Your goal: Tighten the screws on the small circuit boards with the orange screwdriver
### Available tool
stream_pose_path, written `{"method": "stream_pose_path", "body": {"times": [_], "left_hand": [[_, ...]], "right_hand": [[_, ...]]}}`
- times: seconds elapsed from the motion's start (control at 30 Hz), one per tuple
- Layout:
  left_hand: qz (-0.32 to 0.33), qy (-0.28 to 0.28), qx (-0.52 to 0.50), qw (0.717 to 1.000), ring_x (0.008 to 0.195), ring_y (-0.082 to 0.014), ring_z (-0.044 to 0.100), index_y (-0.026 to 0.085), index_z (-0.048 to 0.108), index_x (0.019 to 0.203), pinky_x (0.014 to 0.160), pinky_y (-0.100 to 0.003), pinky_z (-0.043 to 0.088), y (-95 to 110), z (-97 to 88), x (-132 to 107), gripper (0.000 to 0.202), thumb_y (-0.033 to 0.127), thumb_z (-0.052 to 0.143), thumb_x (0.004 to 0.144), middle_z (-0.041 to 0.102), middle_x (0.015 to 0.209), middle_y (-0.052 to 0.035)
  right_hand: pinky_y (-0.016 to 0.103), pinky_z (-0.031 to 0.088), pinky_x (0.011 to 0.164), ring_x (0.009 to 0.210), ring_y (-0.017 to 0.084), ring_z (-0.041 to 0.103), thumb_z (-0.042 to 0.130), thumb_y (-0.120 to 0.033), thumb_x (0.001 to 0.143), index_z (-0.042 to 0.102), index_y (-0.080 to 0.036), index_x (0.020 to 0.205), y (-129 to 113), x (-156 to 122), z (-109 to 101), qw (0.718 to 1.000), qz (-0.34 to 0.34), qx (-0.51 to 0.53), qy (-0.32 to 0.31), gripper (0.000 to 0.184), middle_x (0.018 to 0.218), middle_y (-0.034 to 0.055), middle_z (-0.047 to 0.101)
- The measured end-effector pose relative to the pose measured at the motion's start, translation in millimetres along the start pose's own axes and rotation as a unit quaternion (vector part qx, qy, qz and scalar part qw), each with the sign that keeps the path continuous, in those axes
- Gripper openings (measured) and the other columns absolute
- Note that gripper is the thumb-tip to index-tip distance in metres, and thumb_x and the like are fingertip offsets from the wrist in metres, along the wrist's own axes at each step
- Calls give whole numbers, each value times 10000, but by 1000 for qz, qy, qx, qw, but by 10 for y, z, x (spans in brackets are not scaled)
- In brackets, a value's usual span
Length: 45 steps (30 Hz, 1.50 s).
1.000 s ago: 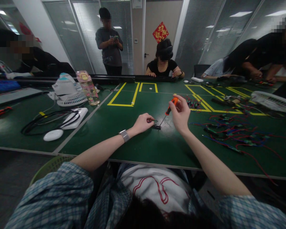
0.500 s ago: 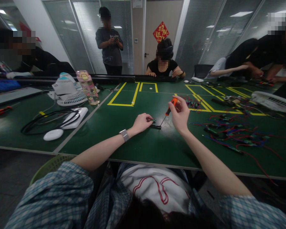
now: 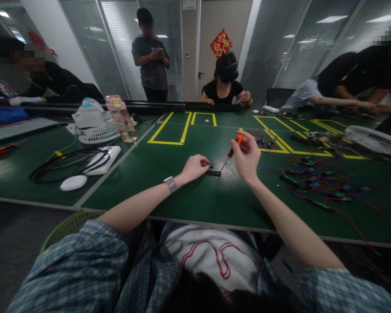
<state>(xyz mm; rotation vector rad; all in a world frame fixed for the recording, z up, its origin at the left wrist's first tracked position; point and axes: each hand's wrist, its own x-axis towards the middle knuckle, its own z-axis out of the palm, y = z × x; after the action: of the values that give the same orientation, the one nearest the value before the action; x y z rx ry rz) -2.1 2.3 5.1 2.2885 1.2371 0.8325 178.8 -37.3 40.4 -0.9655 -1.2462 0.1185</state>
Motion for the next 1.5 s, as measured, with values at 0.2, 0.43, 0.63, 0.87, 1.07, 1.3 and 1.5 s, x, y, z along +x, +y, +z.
{"method": "stream_pose_path", "body": {"times": [0.2,0.43,0.63,0.87,1.07,1.3,1.5], "left_hand": [[9,3,4,1000,784,-157,660,148,762,957,707,-243,525,5,-12,-5,175,196,664,819,725,907,-67],[9,5,1,1000,779,-156,659,143,761,949,708,-243,523,-6,4,6,172,191,668,813,725,901,-69],[12,6,7,1000,777,-159,658,144,765,948,724,-253,524,-22,15,16,176,186,667,808,725,889,-66],[11,4,2,1000,790,-158,664,141,762,954,726,-246,528,-21,13,12,178,188,664,812,727,906,-69],[13,8,-1,1000,779,-161,664,145,763,950,721,-252,532,-38,20,15,181,190,665,804,726,889,-67],[13,8,-4,1000,785,-158,662,147,762,951,727,-251,533,-31,19,11,179,181,662,807,726,904,-66],[16,3,-7,1000,789,-158,665,136,760,957,722,-248,532,-17,8,4,178,194,663,820,727,914,-75]], "right_hand": [[308,487,667,690,131,590,675,-301,825,647,-234,1088,-27,9,1,1000,11,3,13,273,847,-1,642],[310,492,669,700,135,601,672,-309,827,647,-235,1092,0,29,-7,1000,7,-5,23,277,869,8,654],[318,492,690,716,139,608,678,-300,826,651,-229,1088,-6,15,1,1000,8,3,14,273,901,17,666],[319,494,678,709,142,597,669,-324,829,641,-243,1090,12,19,2,1000,7,-3,18,275,876,6,659],[294,487,644,695,132,590,664,-312,829,647,-241,1073,-50,22,3,999,9,4,35,255,862,7,645],[291,482,633,680,133,587,653,-332,836,633,-247,1085,-38,17,10,1000,10,10,28,263,829,1,632],[288,465,628,672,128,568,669,-325,821,634,-238,1075,10,14,13,999,36,26,8,271,814,-7,618]]}}
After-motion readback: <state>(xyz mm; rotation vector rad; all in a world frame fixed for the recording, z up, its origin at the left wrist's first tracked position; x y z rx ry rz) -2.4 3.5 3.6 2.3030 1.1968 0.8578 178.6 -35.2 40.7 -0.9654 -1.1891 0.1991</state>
